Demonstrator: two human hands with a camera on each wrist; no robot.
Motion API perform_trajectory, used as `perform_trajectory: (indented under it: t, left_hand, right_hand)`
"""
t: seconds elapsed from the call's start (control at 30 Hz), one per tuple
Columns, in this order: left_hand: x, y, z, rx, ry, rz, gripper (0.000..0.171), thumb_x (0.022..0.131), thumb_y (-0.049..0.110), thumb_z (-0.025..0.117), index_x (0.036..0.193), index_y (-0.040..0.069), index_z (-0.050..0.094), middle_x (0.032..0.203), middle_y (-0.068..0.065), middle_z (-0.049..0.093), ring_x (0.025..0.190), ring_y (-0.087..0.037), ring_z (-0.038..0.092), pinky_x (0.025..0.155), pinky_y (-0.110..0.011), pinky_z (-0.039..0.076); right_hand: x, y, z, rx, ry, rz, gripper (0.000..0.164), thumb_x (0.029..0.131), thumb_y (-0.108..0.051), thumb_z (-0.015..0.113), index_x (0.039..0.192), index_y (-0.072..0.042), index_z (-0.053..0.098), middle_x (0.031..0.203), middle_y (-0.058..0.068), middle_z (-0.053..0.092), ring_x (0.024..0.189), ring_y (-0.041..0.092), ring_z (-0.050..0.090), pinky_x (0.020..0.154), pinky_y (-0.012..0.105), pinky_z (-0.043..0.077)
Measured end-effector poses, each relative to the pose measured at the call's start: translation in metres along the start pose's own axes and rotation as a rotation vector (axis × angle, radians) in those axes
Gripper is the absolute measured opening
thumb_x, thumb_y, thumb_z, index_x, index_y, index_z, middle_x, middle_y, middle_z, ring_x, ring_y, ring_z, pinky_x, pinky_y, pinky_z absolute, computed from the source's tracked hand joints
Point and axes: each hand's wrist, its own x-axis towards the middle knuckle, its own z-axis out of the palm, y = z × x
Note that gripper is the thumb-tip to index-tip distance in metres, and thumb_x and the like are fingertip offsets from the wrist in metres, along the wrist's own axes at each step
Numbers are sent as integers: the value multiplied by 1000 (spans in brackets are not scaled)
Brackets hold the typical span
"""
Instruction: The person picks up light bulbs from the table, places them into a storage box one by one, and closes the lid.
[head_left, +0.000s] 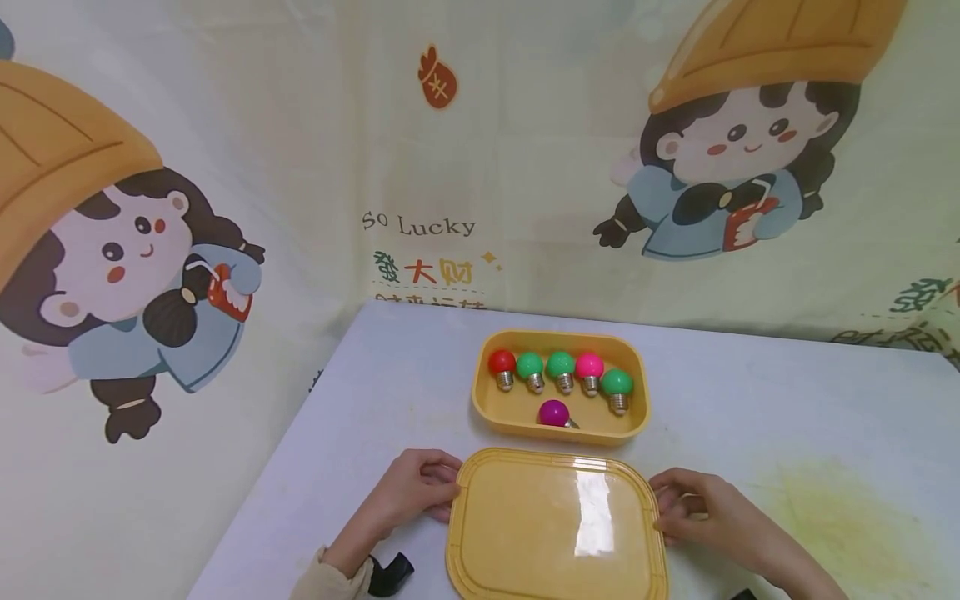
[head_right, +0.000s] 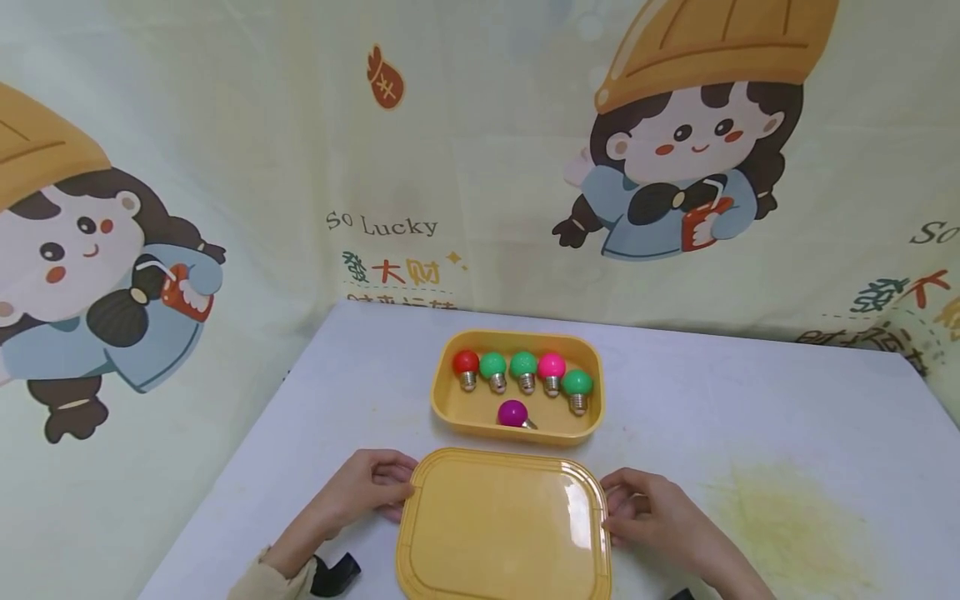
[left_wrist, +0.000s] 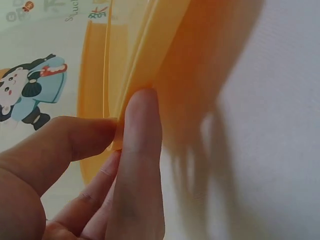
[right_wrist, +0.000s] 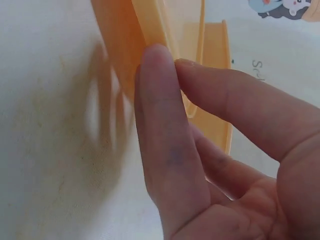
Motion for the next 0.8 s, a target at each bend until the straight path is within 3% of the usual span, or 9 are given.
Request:
perform_trajectory:
  t: [0.33,0.8]
  left_hand:
    - [-10,17,-6,-27,-4,31,36,88,8,73,121,-4,64,95,-14,74,73,-21,72,67,-39,64]
    - [-22,46,-12,13,16,101,39,89,9,73,124,-3,61,95,-13,73,80,-22,71,67,-39,64]
  right_hand:
    - [0,-1,-4,-120,85,-170,33,89,1,70,118,9,58,94,1,66,78,6,66,64,24,59]
    - [-2,-24,-9,-155,175,-132,35,88,-9,75,118,0,61,96,-1,68,80,8,67,64,26,60]
